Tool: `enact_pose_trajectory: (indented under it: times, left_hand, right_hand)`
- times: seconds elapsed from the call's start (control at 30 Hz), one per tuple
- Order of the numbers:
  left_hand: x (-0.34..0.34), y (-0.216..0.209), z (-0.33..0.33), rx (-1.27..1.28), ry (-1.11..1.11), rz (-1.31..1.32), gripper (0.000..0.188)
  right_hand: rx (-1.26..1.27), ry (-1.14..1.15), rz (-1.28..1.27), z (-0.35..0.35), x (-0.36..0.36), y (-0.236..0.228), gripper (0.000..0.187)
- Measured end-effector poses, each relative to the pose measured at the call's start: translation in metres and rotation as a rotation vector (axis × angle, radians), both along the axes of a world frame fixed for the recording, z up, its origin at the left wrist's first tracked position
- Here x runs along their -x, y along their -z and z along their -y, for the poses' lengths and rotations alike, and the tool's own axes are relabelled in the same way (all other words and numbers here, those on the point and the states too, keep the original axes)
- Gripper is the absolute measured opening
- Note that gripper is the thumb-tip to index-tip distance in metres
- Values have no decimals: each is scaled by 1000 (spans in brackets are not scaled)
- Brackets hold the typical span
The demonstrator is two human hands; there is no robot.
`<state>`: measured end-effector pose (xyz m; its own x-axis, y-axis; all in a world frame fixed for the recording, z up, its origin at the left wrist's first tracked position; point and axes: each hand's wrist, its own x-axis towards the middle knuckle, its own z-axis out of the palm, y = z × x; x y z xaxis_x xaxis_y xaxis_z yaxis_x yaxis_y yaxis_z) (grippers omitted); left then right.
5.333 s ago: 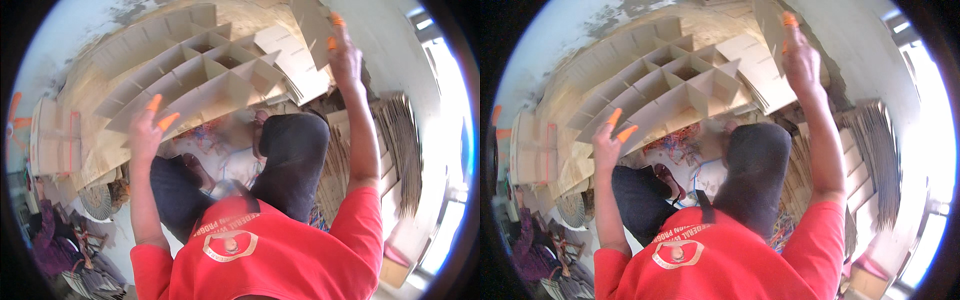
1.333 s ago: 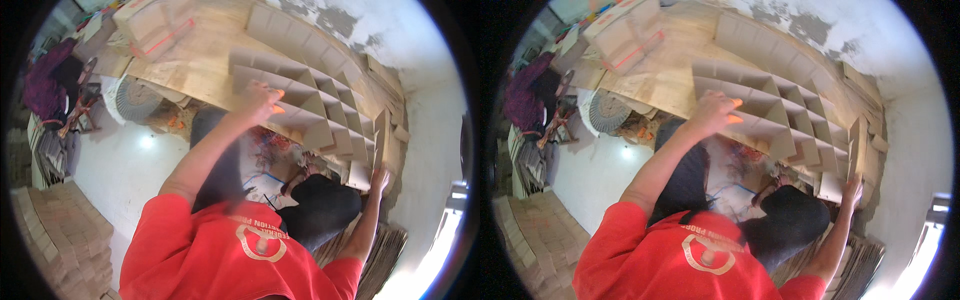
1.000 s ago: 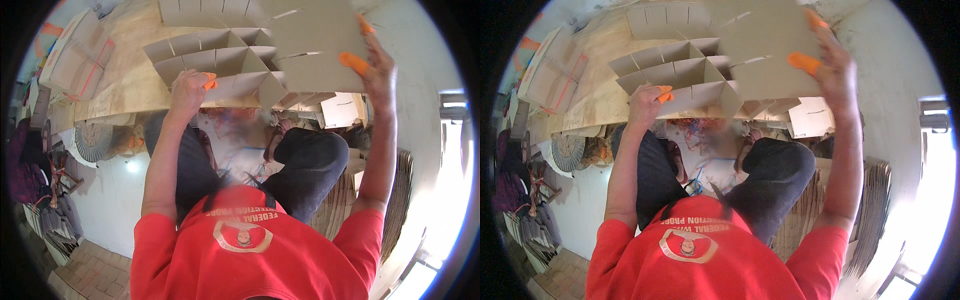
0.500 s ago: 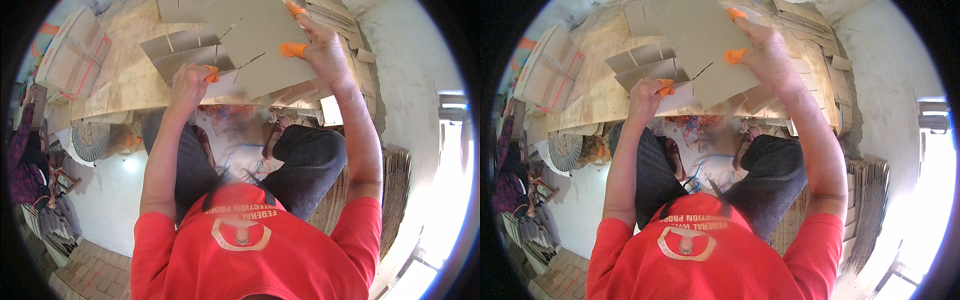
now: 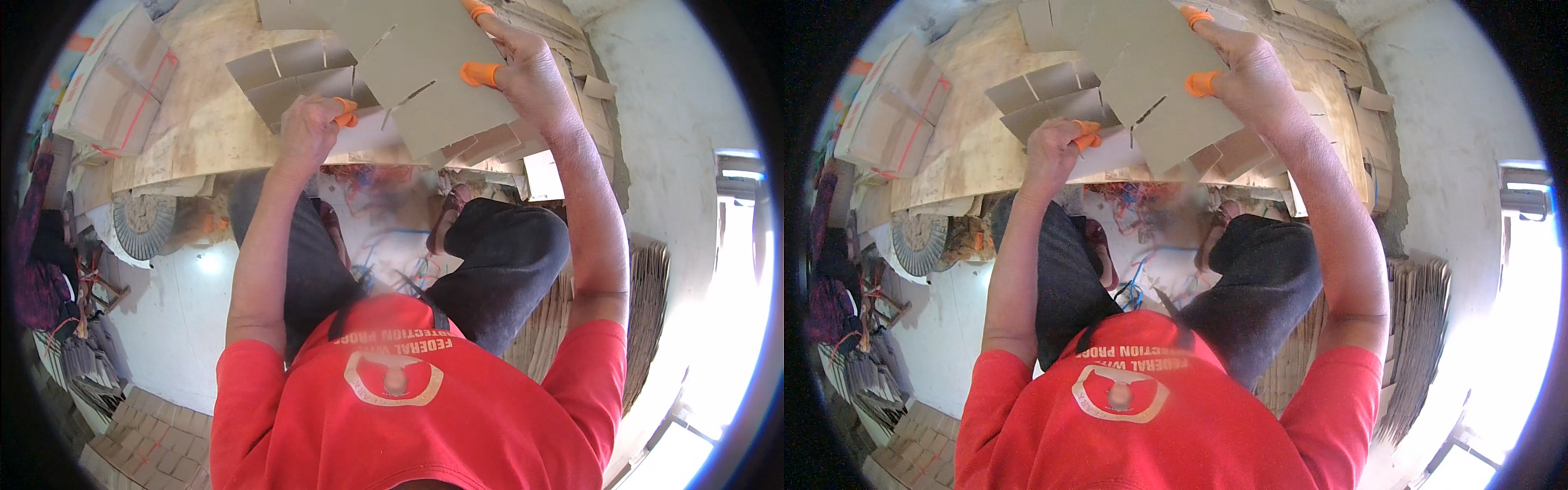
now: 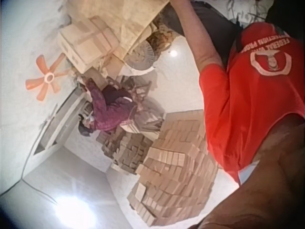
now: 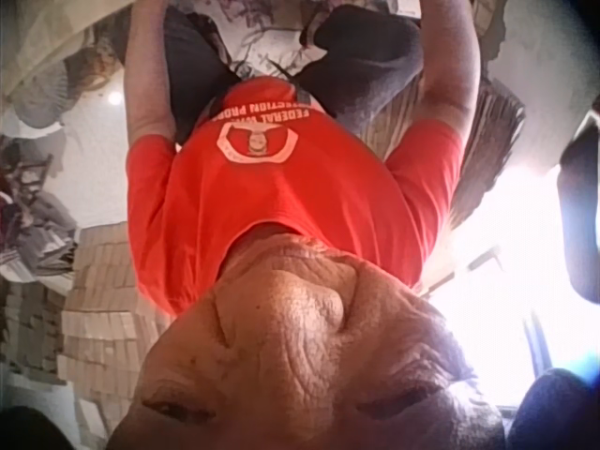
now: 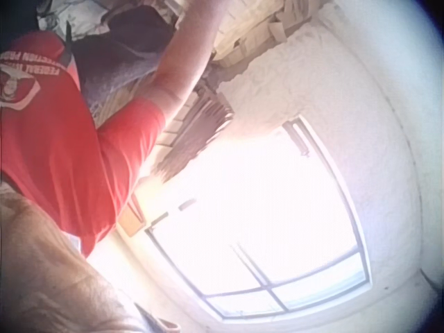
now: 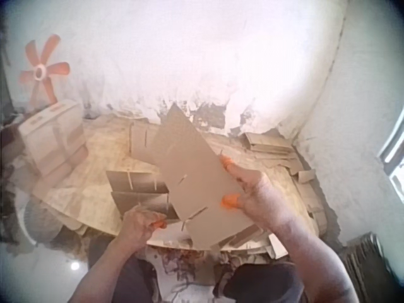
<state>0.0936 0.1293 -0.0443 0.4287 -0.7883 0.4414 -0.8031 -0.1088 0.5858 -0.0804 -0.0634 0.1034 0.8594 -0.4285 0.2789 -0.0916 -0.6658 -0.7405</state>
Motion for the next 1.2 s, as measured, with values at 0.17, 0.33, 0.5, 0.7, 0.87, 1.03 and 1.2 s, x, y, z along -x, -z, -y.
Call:
enact_pose_trajectory:
  times: [0.17,0.33,0.5,0.7,0.87,1.03,1.2]
  left_hand:
    - [-3,-2,-4,-11,14,2,15]
    - [-1,-1,-1,6,22,-2,15]
    - [0,-2,0,-16,19,28,15]
    - [-5,5,2,-11,19,45,13]
    - [0,1,4,-13,15,45,14]
    - [10,-8,6,78,25,207,48]
    - [24,-13,15,-243,117,472,75]
  right_hand:
    - [-80,-116,49,13,-3,-15,59]
    - [16,-16,-113,9,-5,17,63]
    - [-1,-126,-114,1,-16,36,64]
    - [28,-213,-593,-31,-37,48,71]
    - [660,-194,-702,-47,-31,76,56]
    - [596,298,-45,34,40,47,38]
    - [869,818,-560,128,180,108,65]
